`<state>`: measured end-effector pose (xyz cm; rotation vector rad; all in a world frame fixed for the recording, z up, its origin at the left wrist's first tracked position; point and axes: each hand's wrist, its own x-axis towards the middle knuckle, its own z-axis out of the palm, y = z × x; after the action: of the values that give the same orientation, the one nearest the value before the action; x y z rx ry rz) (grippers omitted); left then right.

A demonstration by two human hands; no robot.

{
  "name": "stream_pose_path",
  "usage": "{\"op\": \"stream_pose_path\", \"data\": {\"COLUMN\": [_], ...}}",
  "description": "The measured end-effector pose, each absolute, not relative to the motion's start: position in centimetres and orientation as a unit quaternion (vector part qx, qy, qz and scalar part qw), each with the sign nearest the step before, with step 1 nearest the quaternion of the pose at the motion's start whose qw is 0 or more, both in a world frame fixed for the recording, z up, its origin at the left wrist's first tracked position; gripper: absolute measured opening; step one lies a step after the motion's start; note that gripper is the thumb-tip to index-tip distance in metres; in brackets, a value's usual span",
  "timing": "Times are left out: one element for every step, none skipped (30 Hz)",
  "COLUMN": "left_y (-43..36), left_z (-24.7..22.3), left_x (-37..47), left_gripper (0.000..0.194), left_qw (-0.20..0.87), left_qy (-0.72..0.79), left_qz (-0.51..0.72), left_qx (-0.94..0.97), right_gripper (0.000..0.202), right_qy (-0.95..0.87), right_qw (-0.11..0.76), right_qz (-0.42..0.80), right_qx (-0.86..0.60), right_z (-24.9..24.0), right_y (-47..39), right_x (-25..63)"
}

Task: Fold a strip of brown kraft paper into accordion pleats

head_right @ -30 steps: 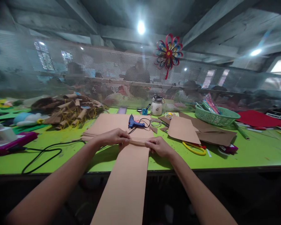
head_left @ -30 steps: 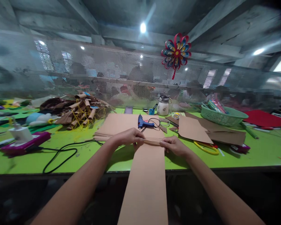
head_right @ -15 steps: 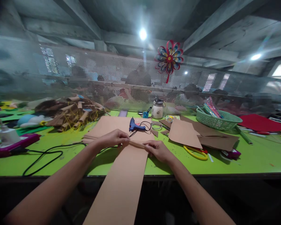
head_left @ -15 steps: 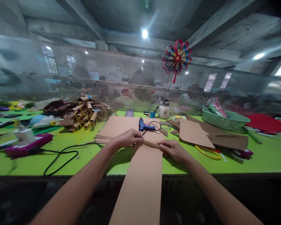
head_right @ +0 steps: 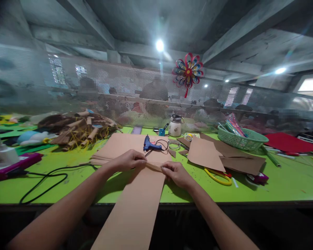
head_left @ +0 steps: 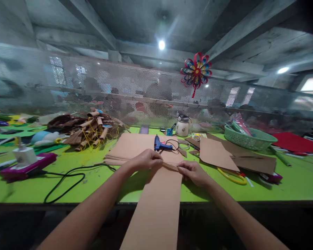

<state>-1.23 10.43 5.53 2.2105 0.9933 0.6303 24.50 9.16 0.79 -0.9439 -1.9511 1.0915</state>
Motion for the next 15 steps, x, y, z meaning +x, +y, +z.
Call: {"op": "stream_pose_path", "data": {"left_y": [10.3,10.2,10.1,10.0,9.9,9.8,9.8,9.7,9.6,9.6,9.5,9.5,9.4,9.3,9.2], "left_z": [5.7,5.8,6.0,6.0,6.0,5.9,5.7,5.5,5.3,5.0,4.7,4.5,4.3,4.1,4.0], "left_x": [-1.3,-1.5,-1.6,-1.6,-1.6,-1.5,-1.4,-1.2,-0.9,-0.6,-0.4,-0.2,0.0,0.2,0.3], "left_gripper": [0.036,0.037,0.037,0.038,0.038,0.038,0.037,0.037,0.036,0.035,0.035,0.034,0.034,0.034,0.034], "left_qw": [0.342,0.374,0.406,0.437,0.468,0.500,0.532,0.566,0.598,0.628,0.652,0.670,0.683,0.693,0.699], "left_qy": [0.370,0.361,0.350,0.340,0.329,0.317,0.307,0.297,0.286,0.273,0.259,0.245,0.232,0.222,0.215], "left_qz": [0.250,0.261,0.275,0.290,0.305,0.316,0.324,0.328,0.326,0.322,0.316,0.311,0.306,0.300,0.293], "left_qx": [0.827,0.813,0.798,0.780,0.761,0.741,0.719,0.696,0.674,0.654,0.639,0.628,0.621,0.617,0.615], "right_gripper": [0.033,0.036,0.039,0.040,0.040,0.040,0.042,0.046,0.052,0.056,0.055,0.048,0.040,0.033,0.028], "right_qy": [-0.738,-0.717,-0.691,-0.665,-0.643,-0.632,-0.634,-0.650,-0.676,-0.707,-0.738,-0.764,-0.787,-0.802,-0.809], "right_qw": [0.361,0.379,0.403,0.429,0.451,0.464,0.465,0.453,0.432,0.405,0.381,0.364,0.348,0.340,0.340], "right_qz": [0.449,0.480,0.509,0.534,0.552,0.562,0.566,0.566,0.559,0.547,0.529,0.507,0.486,0.471,0.462], "right_qx": [-0.351,-0.335,-0.317,-0.299,-0.282,-0.264,-0.247,-0.230,-0.211,-0.192,-0.175,-0.164,-0.151,-0.140,-0.130], "right_z": [0.8,0.9,1.0,1.3,1.7,2.2,2.8,3.5,4.2,5.0,5.7,6.3,6.9,7.4,7.7], "right_y": [9.2,9.2,9.2,9.1,9.0,8.9,8.7,8.5,8.2,8.0,7.8,7.6,7.5,7.4,7.4], "right_x": [24.6,24.7,24.7,24.7,24.6,24.5,24.3,24.0,23.8,23.5,23.2,22.9,22.7,22.4,22.2]}}
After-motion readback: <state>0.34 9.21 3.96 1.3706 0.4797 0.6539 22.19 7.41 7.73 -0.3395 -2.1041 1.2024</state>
